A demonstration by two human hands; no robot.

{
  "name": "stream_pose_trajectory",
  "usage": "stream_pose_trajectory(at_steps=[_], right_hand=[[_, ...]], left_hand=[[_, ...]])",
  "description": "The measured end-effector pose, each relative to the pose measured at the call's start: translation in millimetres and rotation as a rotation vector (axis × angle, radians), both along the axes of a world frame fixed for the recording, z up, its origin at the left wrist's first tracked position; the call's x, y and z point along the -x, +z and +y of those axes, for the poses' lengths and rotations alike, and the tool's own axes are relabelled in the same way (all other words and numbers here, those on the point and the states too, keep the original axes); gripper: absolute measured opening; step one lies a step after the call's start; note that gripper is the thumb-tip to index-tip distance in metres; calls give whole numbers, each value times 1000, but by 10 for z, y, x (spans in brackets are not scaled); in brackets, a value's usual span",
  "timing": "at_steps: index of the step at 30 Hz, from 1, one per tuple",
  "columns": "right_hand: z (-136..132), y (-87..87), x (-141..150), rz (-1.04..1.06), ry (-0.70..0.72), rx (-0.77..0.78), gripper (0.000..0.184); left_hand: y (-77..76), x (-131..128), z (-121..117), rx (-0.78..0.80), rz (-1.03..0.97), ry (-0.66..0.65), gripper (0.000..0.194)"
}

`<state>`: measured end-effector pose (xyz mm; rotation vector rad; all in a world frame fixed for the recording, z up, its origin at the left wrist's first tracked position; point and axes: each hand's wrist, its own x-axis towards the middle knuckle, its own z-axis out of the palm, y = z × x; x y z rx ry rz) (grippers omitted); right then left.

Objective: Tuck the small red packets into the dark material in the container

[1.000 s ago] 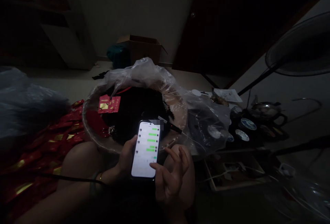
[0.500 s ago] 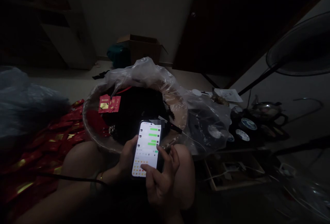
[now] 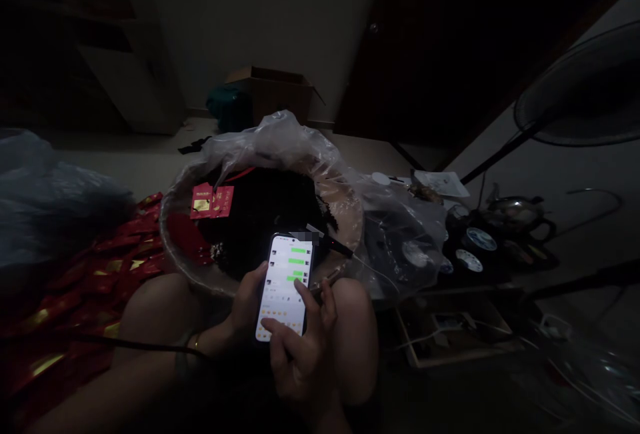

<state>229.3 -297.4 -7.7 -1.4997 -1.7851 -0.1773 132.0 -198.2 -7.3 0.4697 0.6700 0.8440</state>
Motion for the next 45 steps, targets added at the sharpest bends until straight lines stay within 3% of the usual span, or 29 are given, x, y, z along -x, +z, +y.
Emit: stream_pose_trajectory(at_steps=[11, 20, 30, 37, 45], right_hand=[[1, -4, -13, -3, 3, 5, 30], [-38, -34, -28, 169, -87, -44, 33], [-44, -23, -9, 82, 71, -77, 30], [-46, -53, -102, 126, -46, -216, 32], [-62, -74, -170, 120, -115, -182, 38]], left_hand=[[19, 2, 1, 8, -31, -36, 48], [13, -1, -12, -10, 7, -26, 51], [88, -4, -13, -3, -4, -12, 46], [13, -6, -9, -6, -13, -20, 47], [-13, -4, 0, -31, 31, 12, 48]])
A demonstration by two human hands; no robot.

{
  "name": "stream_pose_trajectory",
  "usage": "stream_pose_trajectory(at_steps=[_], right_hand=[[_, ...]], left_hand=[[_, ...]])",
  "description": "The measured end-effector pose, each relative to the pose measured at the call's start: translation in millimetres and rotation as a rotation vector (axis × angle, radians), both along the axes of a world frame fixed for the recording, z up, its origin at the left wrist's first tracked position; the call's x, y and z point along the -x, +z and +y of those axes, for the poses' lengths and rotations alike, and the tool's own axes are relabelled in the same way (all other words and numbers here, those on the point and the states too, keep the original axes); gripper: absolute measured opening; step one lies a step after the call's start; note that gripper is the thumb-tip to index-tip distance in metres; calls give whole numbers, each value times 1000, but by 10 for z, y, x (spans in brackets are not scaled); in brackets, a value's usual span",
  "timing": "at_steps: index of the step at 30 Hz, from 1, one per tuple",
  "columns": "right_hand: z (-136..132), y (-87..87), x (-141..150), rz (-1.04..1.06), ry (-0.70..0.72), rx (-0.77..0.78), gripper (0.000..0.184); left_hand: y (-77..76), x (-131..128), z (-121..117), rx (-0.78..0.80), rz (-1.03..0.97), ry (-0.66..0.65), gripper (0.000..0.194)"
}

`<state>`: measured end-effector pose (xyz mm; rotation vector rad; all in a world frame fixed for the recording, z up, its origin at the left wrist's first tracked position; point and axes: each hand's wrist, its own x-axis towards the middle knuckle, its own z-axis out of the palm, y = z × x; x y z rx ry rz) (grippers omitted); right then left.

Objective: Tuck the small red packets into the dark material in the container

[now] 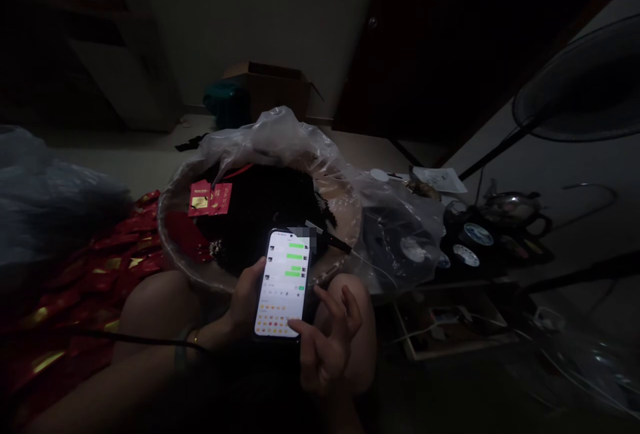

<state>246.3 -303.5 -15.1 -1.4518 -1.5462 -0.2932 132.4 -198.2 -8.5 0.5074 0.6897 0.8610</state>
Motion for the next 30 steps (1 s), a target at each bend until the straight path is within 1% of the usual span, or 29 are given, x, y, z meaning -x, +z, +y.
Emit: stream_pose_trajectory(at_steps=[4, 8, 14, 21, 24, 27, 30], right_hand=[[0, 6, 22, -12, 0, 16, 37], [0, 18, 38, 6, 28, 56, 36], [1, 39, 43, 4, 38, 61, 35], [-4, 57, 38, -7, 14, 71, 36], [1, 47, 26, -18, 2, 77, 36], [5, 32, 18, -5, -10, 43, 38], [0, 27, 22, 33, -42, 73, 41]], left_hand=[[22, -2, 0, -5, 3, 6, 49], [50, -9, -3, 30, -34, -21, 49], [34, -2, -8, 22, -15, -29, 48], [35, -7, -1, 36, -77, -38, 45], [28, -5, 4, 34, -66, -36, 45], [13, 0, 3, 33, -55, -44, 49], [2, 5, 1, 14, -36, -23, 47]])
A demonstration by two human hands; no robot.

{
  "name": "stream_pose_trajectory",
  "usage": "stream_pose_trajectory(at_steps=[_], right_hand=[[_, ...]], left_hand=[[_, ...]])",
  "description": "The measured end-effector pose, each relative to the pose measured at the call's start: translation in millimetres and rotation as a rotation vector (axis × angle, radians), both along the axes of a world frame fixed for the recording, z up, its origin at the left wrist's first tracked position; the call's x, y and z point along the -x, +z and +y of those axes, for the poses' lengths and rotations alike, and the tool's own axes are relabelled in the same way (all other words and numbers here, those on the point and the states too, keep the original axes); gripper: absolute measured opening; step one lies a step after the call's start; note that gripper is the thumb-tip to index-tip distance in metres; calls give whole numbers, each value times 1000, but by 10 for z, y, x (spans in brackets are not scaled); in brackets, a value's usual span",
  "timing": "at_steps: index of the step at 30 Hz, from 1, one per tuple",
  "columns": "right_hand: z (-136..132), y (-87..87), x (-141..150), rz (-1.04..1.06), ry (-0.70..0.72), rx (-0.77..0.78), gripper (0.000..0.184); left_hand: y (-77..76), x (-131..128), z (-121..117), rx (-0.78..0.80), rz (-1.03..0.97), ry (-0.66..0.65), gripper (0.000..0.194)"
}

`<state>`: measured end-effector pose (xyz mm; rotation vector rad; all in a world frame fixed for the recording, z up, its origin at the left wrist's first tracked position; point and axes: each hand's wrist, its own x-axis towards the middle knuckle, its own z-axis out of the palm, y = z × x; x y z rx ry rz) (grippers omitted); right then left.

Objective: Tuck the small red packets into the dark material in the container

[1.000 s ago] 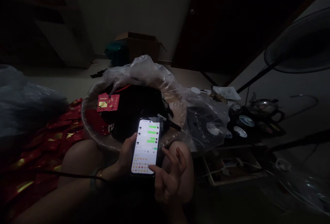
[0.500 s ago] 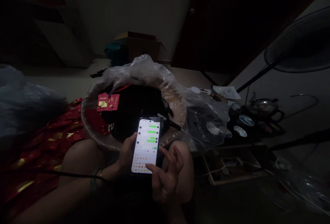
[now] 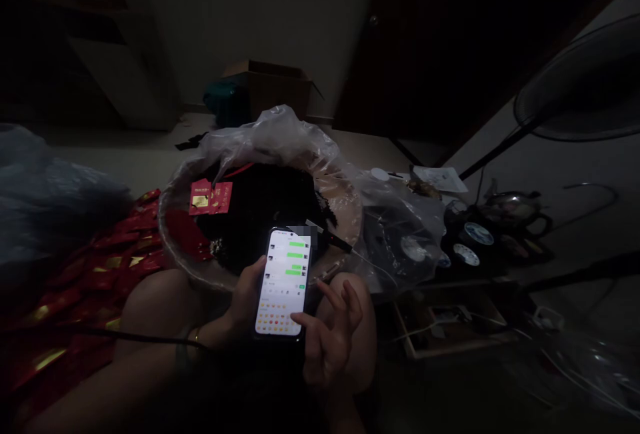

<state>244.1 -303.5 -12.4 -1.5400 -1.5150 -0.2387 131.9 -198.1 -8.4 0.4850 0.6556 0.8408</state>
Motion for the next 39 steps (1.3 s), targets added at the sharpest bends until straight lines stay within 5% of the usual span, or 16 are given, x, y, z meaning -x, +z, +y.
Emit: stream_pose_trajectory(at_steps=[16, 30, 39], right_hand=[[11, -60, -24, 37, 32, -49, 41], [18, -31, -10, 24, 2, 72, 42], [4, -37, 0, 9, 107, -57, 37]], left_hand=[[-1, 6, -7, 5, 1, -14, 46], [11, -2, -18, 1, -13, -10, 47], [48, -6, -5, -10, -6, -6, 43]])
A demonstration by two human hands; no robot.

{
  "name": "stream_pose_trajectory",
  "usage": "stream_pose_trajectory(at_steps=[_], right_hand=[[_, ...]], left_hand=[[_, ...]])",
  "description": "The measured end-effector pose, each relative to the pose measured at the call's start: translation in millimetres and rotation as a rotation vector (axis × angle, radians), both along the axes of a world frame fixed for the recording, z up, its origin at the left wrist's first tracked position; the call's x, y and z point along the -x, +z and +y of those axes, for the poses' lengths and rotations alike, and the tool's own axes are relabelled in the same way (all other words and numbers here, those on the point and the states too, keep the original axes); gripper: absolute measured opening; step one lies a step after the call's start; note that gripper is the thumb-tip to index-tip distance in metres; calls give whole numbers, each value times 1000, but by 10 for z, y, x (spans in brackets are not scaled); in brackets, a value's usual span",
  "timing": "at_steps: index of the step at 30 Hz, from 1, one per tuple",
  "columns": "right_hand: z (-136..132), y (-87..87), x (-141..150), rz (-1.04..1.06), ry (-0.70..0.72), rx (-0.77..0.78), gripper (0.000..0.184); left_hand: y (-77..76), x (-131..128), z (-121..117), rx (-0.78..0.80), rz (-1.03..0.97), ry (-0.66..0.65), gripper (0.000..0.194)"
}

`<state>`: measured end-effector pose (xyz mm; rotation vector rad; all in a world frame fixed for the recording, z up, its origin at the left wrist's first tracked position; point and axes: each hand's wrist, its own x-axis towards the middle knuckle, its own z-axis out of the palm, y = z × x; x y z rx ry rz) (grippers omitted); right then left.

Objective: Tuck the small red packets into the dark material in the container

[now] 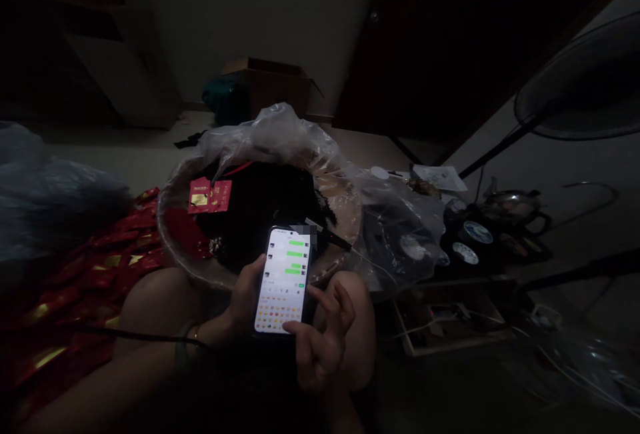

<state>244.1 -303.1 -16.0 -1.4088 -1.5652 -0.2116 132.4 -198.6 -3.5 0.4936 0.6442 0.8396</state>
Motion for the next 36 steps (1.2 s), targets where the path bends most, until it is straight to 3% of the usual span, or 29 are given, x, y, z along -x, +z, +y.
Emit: stream_pose_trajectory(at_steps=[9, 17, 23, 29, 36], right_hand=[[4, -73, -25, -56, 59, 34, 33], [-3, 25, -42, -72, -18, 21, 36], [12, -11, -8, -1, -93, 29, 39], [33, 5, -28, -8, -172, 155, 43], [19, 23, -43, -40, -177, 199, 45]], left_hand=[[22, -7, 0, 38, -26, -25, 47], [-17, 1, 3, -8, 18, 19, 41], [-38, 6, -2, -8, 16, 17, 43], [8, 12, -8, -6, 14, -4, 44], [8, 6, -9, -2, 9, 4, 45]])
